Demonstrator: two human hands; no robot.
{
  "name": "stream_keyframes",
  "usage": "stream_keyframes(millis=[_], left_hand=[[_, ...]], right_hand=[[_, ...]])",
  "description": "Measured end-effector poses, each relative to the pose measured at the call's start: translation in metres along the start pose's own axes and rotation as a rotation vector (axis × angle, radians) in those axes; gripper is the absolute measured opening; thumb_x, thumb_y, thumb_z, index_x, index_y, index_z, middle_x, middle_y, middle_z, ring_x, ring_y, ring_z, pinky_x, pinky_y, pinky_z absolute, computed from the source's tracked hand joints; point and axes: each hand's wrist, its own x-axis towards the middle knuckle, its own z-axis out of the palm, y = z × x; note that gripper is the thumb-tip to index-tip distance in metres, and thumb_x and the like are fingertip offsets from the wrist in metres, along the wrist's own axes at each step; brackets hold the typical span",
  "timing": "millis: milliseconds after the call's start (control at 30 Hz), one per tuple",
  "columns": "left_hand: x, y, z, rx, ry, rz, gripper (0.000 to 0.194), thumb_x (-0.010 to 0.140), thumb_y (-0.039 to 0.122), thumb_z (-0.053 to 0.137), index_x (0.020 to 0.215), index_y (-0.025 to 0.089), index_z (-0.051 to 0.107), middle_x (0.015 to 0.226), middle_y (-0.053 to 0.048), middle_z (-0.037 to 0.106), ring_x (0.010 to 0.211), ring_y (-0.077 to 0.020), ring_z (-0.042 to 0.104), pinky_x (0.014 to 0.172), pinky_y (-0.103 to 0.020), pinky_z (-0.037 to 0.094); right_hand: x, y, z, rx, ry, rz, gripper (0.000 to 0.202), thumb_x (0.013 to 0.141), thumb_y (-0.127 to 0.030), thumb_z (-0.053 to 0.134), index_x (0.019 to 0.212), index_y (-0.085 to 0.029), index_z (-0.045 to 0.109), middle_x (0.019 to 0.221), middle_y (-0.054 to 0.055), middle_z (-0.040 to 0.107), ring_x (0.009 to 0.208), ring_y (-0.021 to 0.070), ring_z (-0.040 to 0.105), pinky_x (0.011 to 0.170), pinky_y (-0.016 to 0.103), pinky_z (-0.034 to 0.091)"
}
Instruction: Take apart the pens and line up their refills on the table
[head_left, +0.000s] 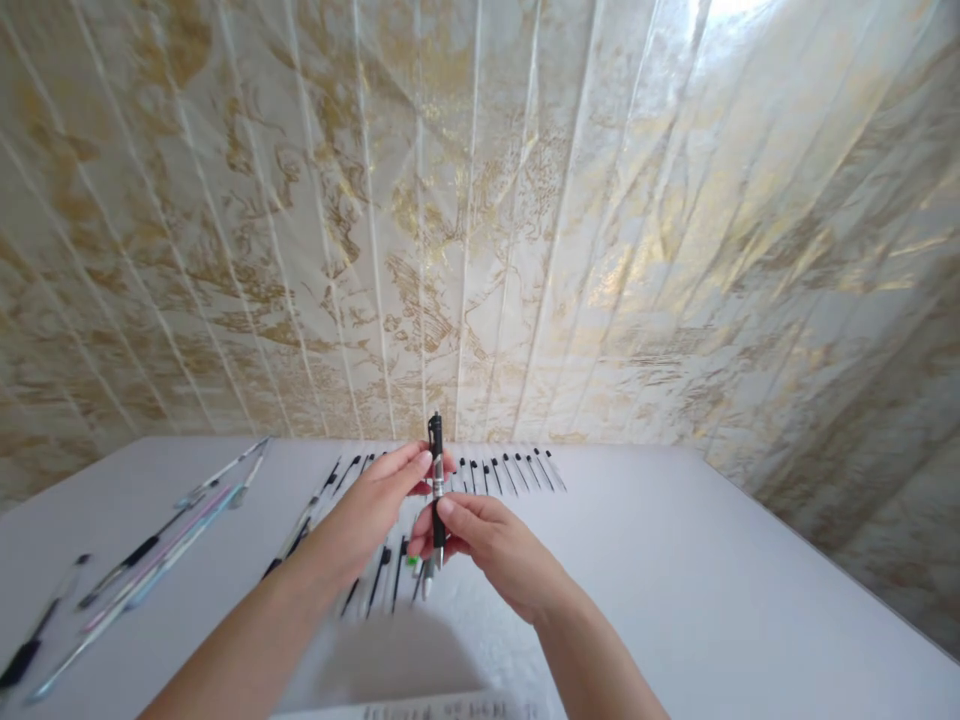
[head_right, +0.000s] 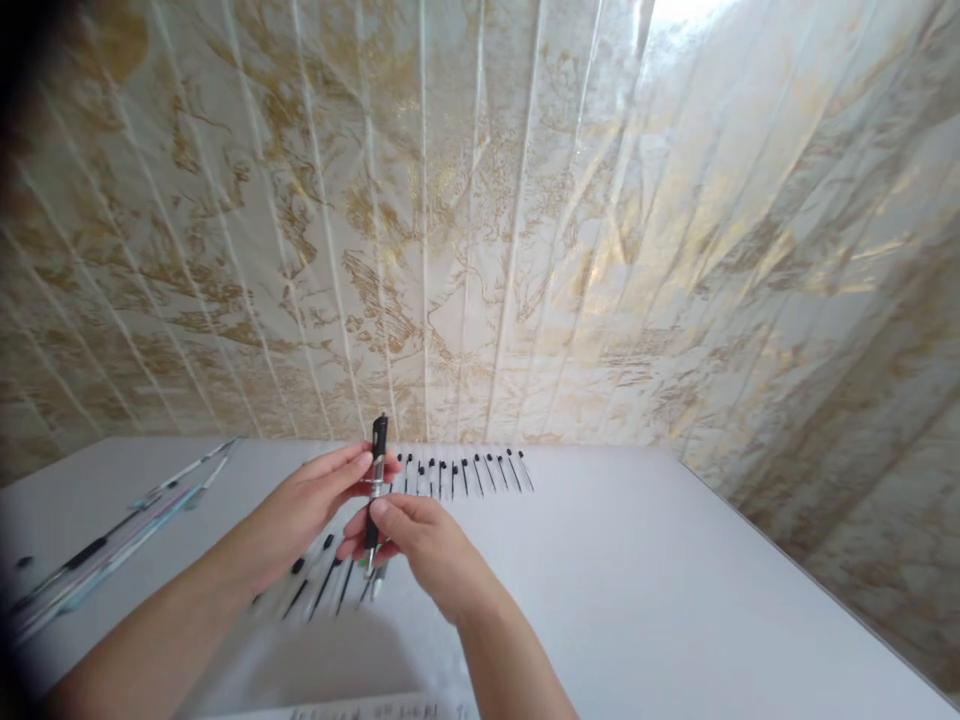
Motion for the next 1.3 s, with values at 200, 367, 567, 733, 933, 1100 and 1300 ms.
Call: stream_keyframes(millis=[200, 367, 567, 733, 933, 1100, 1300], left_hand=[[0.007, -0.001, -0.008, -0.285, -0.031, -0.04, 0.025, 0.084, 0.035, 0.056, 0.095, 0.014, 0.065, 0.092, -0.009, 0.07, 0.095, -0.0207, 0.061, 0.086, -0.034, 0.046], [0.008, -0.007, -0.016, -0.238, 0.033, -0.028, 0.023, 0.081, 0.038, 0.06, 0.086, 0.015, 0.064, 0.082, -0.005, 0.071, 0.086, -0.0179, 0.063, 0.085, -0.032, 0.046], [0.006, -0.008, -0.01, -0.243, 0.13, 0.018, 0.022, 0.081, 0.036, 0.061, 0.086, 0.014, 0.063, 0.084, -0.007, 0.073, 0.087, -0.0194, 0.066, 0.085, -0.032, 0.048], [0.008, -0.003, -0.01, -0.421, 0.245, -0.011, 0.013, 0.087, 0.021, 0.051, 0.082, 0.014, 0.06, 0.08, -0.006, 0.072, 0.076, -0.0149, 0.067, 0.076, -0.029, 0.052], [0.012, -0.005, -0.012, -0.441, 0.296, 0.122, 0.012, 0.085, 0.024, 0.056, 0.081, 0.013, 0.058, 0.08, -0.007, 0.072, 0.081, -0.017, 0.069, 0.076, -0.029, 0.055], [0.012, -0.007, -0.012, -0.393, 0.354, 0.182, 0.016, 0.082, 0.029, 0.06, 0.082, 0.013, 0.06, 0.078, -0.007, 0.073, 0.08, -0.0196, 0.07, 0.074, -0.032, 0.057], [0.014, -0.011, -0.015, -0.404, 0.384, 0.08, 0.014, 0.078, 0.026, 0.065, 0.077, 0.014, 0.059, 0.077, -0.006, 0.073, 0.076, -0.0165, 0.07, 0.066, -0.023, 0.056]], right_hand=[[0.003, 0.012, -0.006, -0.015, -0.026, 0.095, 0.032, 0.08, -0.045, 0.061, 0.074, -0.014, 0.067, 0.069, 0.003, 0.065, 0.065, 0.0116, 0.053, 0.066, 0.025, 0.036], [0.008, 0.028, 0.004, -0.032, 0.064, 0.07, 0.033, 0.074, -0.046, 0.066, 0.067, -0.014, 0.061, 0.062, 0.001, 0.061, 0.058, 0.0102, 0.048, 0.064, 0.025, 0.034], [0.008, 0.031, 0.012, -0.292, 0.329, 0.03, 0.035, 0.071, -0.046, 0.069, 0.062, -0.018, 0.052, 0.056, -0.002, 0.057, 0.053, 0.0104, 0.046, 0.055, 0.023, 0.033], [0.002, 0.018, 0.007, -0.142, 0.091, 0.042, 0.051, 0.083, -0.06, 0.047, 0.075, -0.013, 0.066, 0.064, 0.004, 0.062, 0.059, 0.0122, 0.051, 0.06, 0.025, 0.037], [0.004, 0.021, 0.006, 0.027, 0.086, 0.118, 0.06, 0.077, -0.07, 0.046, 0.068, -0.013, 0.063, 0.058, 0.004, 0.059, 0.052, 0.0109, 0.049, 0.058, 0.025, 0.038], [0.005, 0.026, 0.009, -0.419, 0.285, 0.003, 0.061, 0.088, -0.066, 0.029, 0.064, -0.018, 0.056, 0.047, -0.002, 0.045, 0.047, 0.0115, 0.042, 0.054, 0.024, 0.034], [0.001, 0.025, -0.001, -1.32, 0.543, -0.387, 0.06, 0.094, -0.058, 0.016, 0.066, -0.019, 0.052, 0.063, 0.006, 0.056, 0.063, 0.0186, 0.048, 0.059, 0.028, 0.031]])
